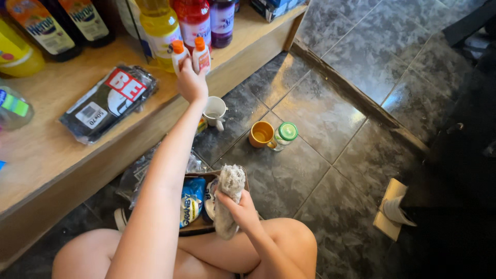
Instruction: The person sorts various household goods and food items on the floor, cleaning some with a cloth and liquid, and placing items into a box or onto low shelves.
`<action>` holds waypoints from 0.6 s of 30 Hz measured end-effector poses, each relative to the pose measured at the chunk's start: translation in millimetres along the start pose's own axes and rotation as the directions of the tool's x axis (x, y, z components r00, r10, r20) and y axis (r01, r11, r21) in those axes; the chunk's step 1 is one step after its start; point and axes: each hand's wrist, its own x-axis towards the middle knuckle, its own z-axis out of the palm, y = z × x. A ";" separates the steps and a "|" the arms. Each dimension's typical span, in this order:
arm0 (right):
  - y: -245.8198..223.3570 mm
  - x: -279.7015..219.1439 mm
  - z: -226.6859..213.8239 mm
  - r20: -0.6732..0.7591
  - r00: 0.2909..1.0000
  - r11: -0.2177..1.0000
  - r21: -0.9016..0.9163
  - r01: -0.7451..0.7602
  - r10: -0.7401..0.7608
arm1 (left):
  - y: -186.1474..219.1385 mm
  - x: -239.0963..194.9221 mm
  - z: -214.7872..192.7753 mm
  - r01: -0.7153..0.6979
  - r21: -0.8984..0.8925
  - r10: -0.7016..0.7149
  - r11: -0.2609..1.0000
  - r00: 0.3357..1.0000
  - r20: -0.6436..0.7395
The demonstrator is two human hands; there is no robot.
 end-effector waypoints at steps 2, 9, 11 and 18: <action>5.2 1.2 -0.4 0.023 0.999 1.000 0.010 0.029 -0.029 | 7.4 -2.7 -2.0 0.021 0.053 -0.022 0.998 1.000 0.016; 9.7 3.0 5.7 -0.028 0.998 0.998 0.003 -0.063 0.063 | 23.2 -12.3 -15.8 0.022 -0.059 -0.024 0.998 0.999 -0.032; 13.6 5.5 4.3 -0.059 0.991 0.980 0.167 -0.110 0.121 | 21.6 -16.5 -17.3 -0.018 -0.126 0.008 0.992 0.996 -0.084; 10.1 5.8 -3.0 -0.084 0.994 0.996 0.061 -0.063 0.068 | 30.7 -21.4 -31.1 -0.019 -0.165 -0.010 0.986 0.984 -0.178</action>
